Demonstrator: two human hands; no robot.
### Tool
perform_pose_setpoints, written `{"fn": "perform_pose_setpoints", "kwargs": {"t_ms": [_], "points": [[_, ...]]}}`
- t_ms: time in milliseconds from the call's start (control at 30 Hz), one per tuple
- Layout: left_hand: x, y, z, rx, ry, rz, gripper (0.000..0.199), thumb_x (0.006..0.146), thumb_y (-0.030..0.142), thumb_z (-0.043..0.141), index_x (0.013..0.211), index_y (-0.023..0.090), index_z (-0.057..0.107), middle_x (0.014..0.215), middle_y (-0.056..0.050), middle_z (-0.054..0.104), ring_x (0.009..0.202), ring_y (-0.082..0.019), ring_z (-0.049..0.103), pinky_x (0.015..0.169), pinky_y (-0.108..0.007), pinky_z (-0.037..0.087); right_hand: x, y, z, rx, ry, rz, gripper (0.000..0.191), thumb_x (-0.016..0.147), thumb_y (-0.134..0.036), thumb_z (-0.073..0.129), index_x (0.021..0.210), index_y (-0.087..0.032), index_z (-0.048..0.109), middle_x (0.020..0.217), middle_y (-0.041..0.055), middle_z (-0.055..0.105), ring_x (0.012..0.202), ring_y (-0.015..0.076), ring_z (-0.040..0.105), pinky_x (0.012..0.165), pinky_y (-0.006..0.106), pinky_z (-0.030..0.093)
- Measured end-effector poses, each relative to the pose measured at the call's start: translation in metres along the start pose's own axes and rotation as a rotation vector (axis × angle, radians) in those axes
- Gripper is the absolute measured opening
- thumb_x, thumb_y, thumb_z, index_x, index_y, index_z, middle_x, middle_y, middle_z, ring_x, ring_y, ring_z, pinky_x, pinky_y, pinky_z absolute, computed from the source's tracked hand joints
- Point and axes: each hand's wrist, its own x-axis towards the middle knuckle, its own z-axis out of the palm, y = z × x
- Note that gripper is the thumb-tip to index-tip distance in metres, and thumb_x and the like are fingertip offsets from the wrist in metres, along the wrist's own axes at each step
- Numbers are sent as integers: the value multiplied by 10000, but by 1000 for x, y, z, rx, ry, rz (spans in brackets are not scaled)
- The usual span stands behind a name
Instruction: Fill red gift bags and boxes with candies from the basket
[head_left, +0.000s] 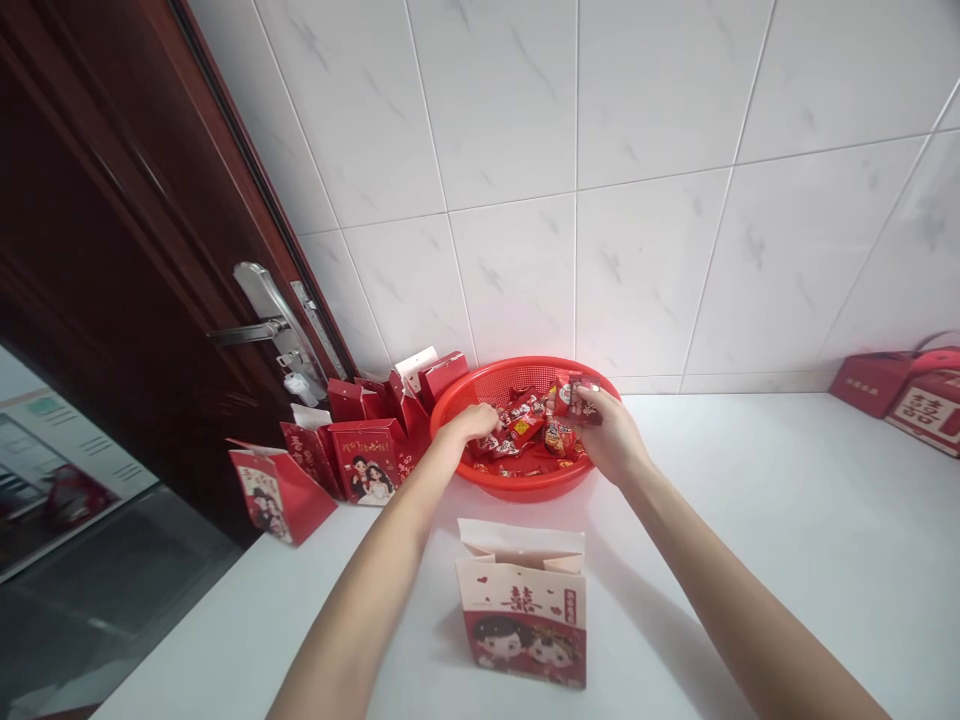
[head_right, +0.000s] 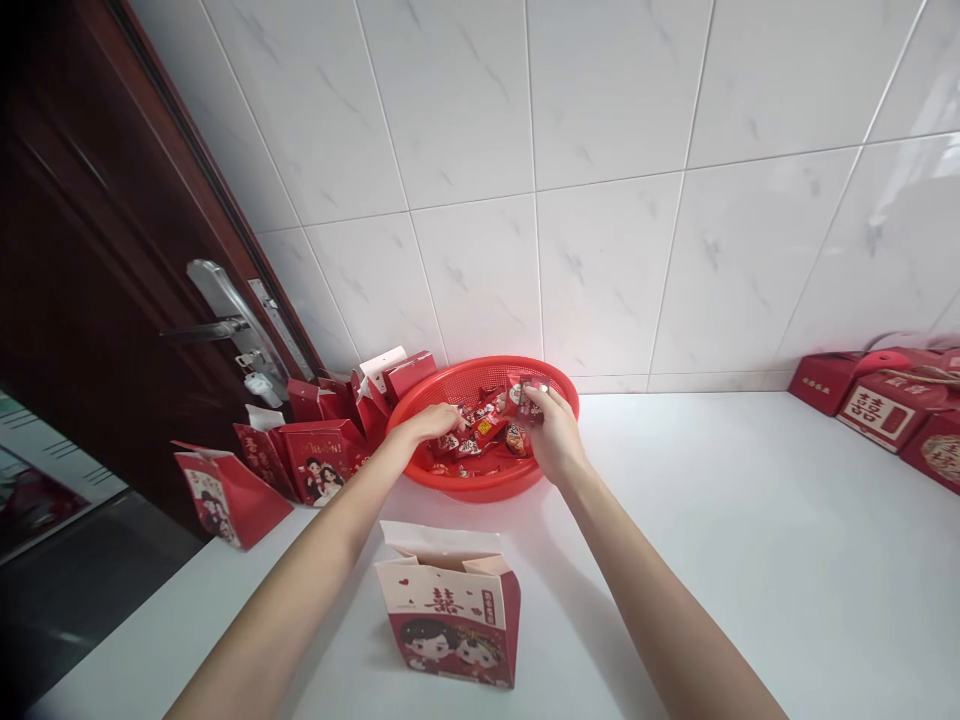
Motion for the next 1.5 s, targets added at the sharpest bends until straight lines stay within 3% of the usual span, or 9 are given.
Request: {"fn": "perform_pose_setpoints", "kwargs": {"t_ms": [200, 400, 500, 733, 833, 1067, 1233, 1400, 1500], "points": [[-2, 2, 3, 100, 5, -7, 168, 754, 157, 558, 651, 194, 686, 677, -65, 706, 734, -228, 678, 704, -275, 481, 2, -1, -3, 73, 43, -7, 76, 686, -176, 738, 679, -189, 663, 680, -6, 712, 688, 167, 678, 652, 288, 601], [-8, 30, 1, 73, 90, 288, 314, 812, 191, 613, 1105, 229, 718, 1201, -89, 686, 1145, -260, 618, 1005, -307, 437, 9, -4, -7, 169, 100, 53, 57, 783, -156, 638, 738, -183, 658, 766, 50, 744, 759, 202, 729, 742, 344, 621], [-3, 53, 3, 46, 72, 383, 394, 794, 282, 697, 1185, 233, 694, 1254, -86, 666, 1205, -288, 583, 1034, -331, 428, 12, -5, -10, 210, 133, 57, 85, 811, -153, 610, 743, -185, 650, 782, 52, 746, 774, 191, 735, 789, 342, 619], [12, 94, 29, 250, -195, 510, 346, 562, 275, 874, 872, 213, 736, 1187, -86, 669, 1094, -325, 622, 914, -343, 500, 9, -6, -9, 268, 216, 34, 143, 822, -118, 561, 753, -188, 664, 743, 38, 746, 774, 168, 735, 765, 307, 617], [14, 90, 32, 297, -165, 437, 354, 469, 166, 873, 783, 189, 710, 1157, -130, 666, 1047, -378, 629, 876, -412, 513, 9, -6, -7, 284, 235, 36, 161, 819, -112, 546, 744, -194, 662, 732, 30, 746, 762, 170, 733, 757, 321, 624], [15, 63, 13, 333, 47, 251, 113, 678, 172, 748, 775, 173, 689, 1034, -173, 666, 1159, -428, 553, 1000, -570, 401, 9, -6, -8, 304, 239, 50, 124, 801, -121, 579, 722, -193, 643, 739, 36, 739, 751, 177, 734, 796, 330, 624], [12, 75, 23, 287, 15, 386, 276, 680, 177, 738, 953, 210, 711, 1280, -137, 603, 1260, -371, 492, 1077, -474, 369, 8, -10, -8, 314, 257, 67, 153, 825, -118, 544, 739, -185, 651, 746, 54, 738, 774, 181, 737, 792, 320, 626], [12, 99, 51, 97, -213, 512, 151, 589, 162, 755, 709, 206, 677, 981, -97, 713, 1015, -300, 622, 928, -339, 464, 6, -13, -6, 319, 279, 66, 190, 862, -116, 507, 794, -185, 671, 770, 46, 743, 771, 158, 735, 735, 280, 623], [17, 98, 56, -4, -230, 464, 197, 516, 127, 767, 654, 216, 657, 880, -73, 725, 927, -292, 637, 852, -333, 474, 7, -12, -7, 315, 281, 53, 191, 868, -123, 509, 787, -182, 672, 777, 47, 743, 778, 152, 733, 756, 276, 619]]}}
